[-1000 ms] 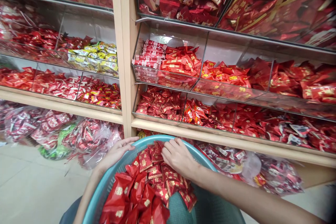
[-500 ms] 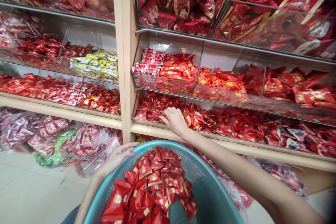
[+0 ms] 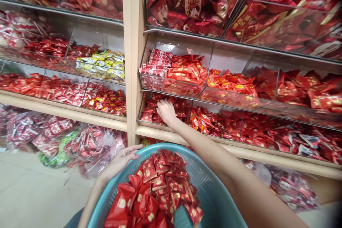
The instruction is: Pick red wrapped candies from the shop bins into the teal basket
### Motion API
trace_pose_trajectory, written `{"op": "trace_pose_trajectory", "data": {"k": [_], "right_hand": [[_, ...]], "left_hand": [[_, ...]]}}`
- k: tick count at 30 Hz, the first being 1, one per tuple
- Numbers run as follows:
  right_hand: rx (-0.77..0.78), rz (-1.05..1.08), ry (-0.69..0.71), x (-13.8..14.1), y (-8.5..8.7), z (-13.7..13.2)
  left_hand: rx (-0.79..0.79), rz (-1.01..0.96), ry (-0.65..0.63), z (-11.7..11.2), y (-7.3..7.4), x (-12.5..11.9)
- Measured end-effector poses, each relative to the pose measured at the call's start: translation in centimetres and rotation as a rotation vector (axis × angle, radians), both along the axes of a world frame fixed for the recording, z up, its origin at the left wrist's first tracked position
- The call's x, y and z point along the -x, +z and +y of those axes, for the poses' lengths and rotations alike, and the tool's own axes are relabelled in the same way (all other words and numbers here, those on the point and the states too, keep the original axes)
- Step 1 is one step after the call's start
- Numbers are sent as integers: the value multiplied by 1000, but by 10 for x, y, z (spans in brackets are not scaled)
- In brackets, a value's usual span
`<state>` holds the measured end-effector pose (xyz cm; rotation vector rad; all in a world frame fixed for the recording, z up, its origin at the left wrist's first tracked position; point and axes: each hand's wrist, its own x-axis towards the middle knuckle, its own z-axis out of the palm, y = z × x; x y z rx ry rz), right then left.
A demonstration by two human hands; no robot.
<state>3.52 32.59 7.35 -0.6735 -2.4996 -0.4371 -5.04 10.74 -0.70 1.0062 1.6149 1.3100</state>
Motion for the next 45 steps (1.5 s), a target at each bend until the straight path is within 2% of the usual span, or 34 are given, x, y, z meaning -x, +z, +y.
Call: {"op": "trace_pose_trajectory", "data": {"k": [5, 12, 16, 18, 20, 24, 29, 31, 33, 36, 38, 41, 45], "right_hand": [[-2, 64, -16, -1, 1, 3], [117, 359, 63, -21, 13, -4], [257, 523, 164, -56, 22, -25], [354, 499, 215, -83, 24, -41], [472, 380, 238, -112, 22, -61], [656, 98, 206, -165, 2, -97], [861, 17, 138, -200, -34, -122], [1041, 83, 119, -204, -46, -127], [1298, 204, 88, -203, -58, -129], [1700, 374, -70, -200, -72, -131], [1893, 443, -195, -200, -80, -131], [2052, 546, -263, -202, -88, -130], [2135, 653, -302, -208, -97, -127]], "left_hand": [[22, -64, -20, 1, -2, -1], [48, -65, 1, -1, 3, -4], [39, -64, 17, -1, 6, -5], [38, -50, 3, 0, 4, -4], [41, -24, -12, 1, 2, -3], [41, 3, -27, 2, 2, -2], [41, -18, -23, 2, 4, -5], [45, -17, -25, 2, 4, -6], [46, -12, -32, 2, 3, -6], [45, 5, -30, 2, 3, -6], [48, 13, -23, 1, 5, -7], [59, 5, -11, 0, 8, -8], [47, -23, -16, -1, 8, -8]]}}
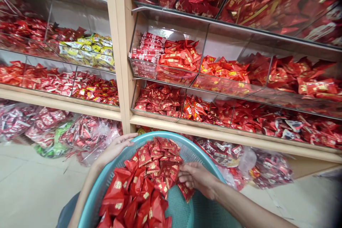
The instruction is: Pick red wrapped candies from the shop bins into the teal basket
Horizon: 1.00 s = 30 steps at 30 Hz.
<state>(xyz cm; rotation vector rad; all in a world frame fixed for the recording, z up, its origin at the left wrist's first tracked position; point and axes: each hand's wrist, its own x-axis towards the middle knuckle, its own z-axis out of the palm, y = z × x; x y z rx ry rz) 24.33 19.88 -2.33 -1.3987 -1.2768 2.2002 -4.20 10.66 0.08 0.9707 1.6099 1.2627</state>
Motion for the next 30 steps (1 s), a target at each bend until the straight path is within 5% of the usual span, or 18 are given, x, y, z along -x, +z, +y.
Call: {"op": "trace_pose_trajectory", "data": {"k": [11, 22, 30], "right_hand": [[51, 0, -133, 2, -3, 7], [37, 62, -185, -5, 0, 4], [-311, 123, -181, -40, 22, -9]], "left_hand": [[-6, -3, -32, 2, -10, 6], [8, 25, -3, 0, -1, 2], [34, 29, 5, 2, 2, 1]]}}
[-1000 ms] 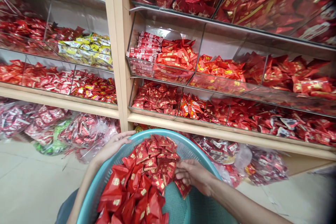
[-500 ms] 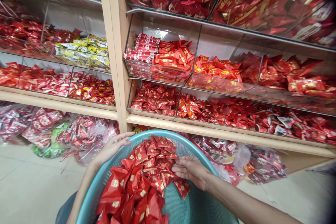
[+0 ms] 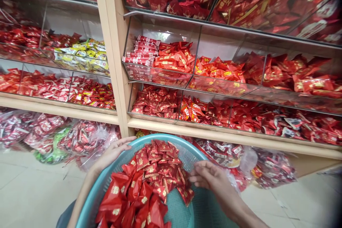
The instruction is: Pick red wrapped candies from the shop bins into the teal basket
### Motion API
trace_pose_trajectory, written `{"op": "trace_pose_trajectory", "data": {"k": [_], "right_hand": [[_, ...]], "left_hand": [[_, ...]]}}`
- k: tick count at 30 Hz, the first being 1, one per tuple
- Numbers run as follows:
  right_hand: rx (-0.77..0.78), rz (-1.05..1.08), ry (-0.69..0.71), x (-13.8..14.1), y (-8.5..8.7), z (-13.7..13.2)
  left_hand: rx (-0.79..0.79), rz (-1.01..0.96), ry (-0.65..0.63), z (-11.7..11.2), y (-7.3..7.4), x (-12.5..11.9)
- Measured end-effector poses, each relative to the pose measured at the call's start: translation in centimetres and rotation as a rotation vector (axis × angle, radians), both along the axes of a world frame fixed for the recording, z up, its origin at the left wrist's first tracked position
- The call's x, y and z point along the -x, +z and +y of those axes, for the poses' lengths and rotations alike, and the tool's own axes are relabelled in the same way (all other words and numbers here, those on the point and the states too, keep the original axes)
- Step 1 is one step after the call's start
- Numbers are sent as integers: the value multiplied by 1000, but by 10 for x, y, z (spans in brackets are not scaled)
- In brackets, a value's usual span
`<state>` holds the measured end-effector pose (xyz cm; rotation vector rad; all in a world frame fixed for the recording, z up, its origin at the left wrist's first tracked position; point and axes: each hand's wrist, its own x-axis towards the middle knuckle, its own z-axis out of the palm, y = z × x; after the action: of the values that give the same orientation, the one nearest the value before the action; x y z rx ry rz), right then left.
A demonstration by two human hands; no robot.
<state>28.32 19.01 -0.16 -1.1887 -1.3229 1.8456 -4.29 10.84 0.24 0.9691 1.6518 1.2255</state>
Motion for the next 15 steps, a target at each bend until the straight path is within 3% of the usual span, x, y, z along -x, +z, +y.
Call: {"op": "trace_pose_trajectory", "data": {"k": [4, 7, 15], "right_hand": [[-275, 6, -246, -23, 2, -5], [-360, -26, -390, -37, -7, -5], [-357, 45, -253, -38, -25, 9]], "left_hand": [[-10, -7, -5, 1, 0, -1], [-19, -15, -3, 3, 1, -2], [-35, 4, -37, 7, -1, 4]]}}
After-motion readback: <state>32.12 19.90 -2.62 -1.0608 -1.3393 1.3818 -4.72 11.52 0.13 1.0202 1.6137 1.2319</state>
